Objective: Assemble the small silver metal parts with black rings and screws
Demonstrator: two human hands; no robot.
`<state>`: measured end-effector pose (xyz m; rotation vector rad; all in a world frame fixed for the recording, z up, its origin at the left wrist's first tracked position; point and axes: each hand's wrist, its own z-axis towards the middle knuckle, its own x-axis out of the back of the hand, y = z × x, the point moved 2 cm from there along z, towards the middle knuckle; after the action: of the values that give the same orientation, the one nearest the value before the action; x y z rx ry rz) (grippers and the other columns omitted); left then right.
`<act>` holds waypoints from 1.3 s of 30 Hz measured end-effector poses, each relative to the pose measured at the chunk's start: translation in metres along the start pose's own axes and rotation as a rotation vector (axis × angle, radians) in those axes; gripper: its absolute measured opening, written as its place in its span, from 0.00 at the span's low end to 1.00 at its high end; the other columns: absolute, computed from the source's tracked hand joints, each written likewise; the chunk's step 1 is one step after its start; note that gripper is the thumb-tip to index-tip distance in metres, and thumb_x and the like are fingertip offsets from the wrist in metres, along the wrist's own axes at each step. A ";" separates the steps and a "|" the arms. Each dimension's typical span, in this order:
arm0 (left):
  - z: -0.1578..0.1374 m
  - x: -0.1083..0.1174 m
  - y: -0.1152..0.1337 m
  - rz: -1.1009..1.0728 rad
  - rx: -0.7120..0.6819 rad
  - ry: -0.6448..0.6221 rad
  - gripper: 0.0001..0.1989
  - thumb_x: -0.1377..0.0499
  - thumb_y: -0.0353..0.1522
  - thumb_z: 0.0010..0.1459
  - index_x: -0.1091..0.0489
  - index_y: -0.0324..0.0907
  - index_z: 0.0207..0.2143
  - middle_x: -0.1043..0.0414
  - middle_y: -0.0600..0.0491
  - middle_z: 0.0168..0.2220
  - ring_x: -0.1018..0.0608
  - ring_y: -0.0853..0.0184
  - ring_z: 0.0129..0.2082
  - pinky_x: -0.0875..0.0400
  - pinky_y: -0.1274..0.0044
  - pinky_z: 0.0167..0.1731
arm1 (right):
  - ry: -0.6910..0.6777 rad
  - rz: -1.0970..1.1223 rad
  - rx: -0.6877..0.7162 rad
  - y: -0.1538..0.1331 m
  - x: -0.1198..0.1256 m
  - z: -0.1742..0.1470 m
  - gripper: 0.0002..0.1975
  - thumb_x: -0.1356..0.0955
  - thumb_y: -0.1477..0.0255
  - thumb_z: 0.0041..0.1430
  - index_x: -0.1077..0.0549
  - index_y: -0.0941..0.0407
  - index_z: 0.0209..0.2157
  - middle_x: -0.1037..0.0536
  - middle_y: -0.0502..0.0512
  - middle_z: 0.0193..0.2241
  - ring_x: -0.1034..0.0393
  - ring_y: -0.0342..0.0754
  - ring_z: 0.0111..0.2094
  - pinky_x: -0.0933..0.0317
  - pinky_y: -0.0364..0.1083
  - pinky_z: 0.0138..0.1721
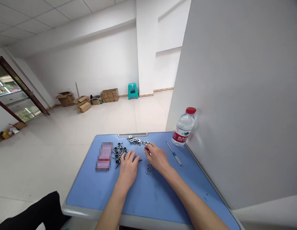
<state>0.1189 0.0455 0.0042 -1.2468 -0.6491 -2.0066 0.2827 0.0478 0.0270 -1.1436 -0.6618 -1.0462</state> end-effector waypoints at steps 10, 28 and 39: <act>0.020 -0.011 -0.011 -0.018 0.180 -0.011 0.09 0.47 0.27 0.62 0.31 0.43 0.44 0.28 0.49 0.48 0.30 0.60 0.53 0.39 0.63 0.56 | 0.020 0.012 -0.024 0.005 0.002 -0.001 0.07 0.38 0.76 0.63 0.28 0.56 0.36 0.24 0.53 0.36 0.30 0.44 0.30 0.51 0.42 0.28; 0.030 -0.013 -0.017 0.111 0.278 -0.002 0.17 0.48 0.28 0.61 0.31 0.39 0.52 0.33 0.42 0.58 0.33 0.53 0.59 0.44 0.54 0.60 | -0.058 0.044 -0.089 0.004 0.016 0.001 0.09 0.39 0.76 0.65 0.28 0.56 0.37 0.23 0.53 0.37 0.29 0.45 0.32 0.51 0.42 0.28; 0.031 0.000 -0.022 -0.092 0.261 0.074 0.14 0.51 0.29 0.64 0.28 0.43 0.47 0.31 0.47 0.57 0.34 0.59 0.60 0.49 0.54 0.62 | -0.065 0.057 -0.136 0.017 0.017 0.008 0.10 0.39 0.75 0.65 0.26 0.56 0.36 0.21 0.55 0.36 0.28 0.46 0.33 0.50 0.42 0.29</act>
<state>0.1198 0.0811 0.0158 -0.9993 -0.9133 -1.9568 0.3054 0.0510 0.0369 -1.3120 -0.6132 -1.0215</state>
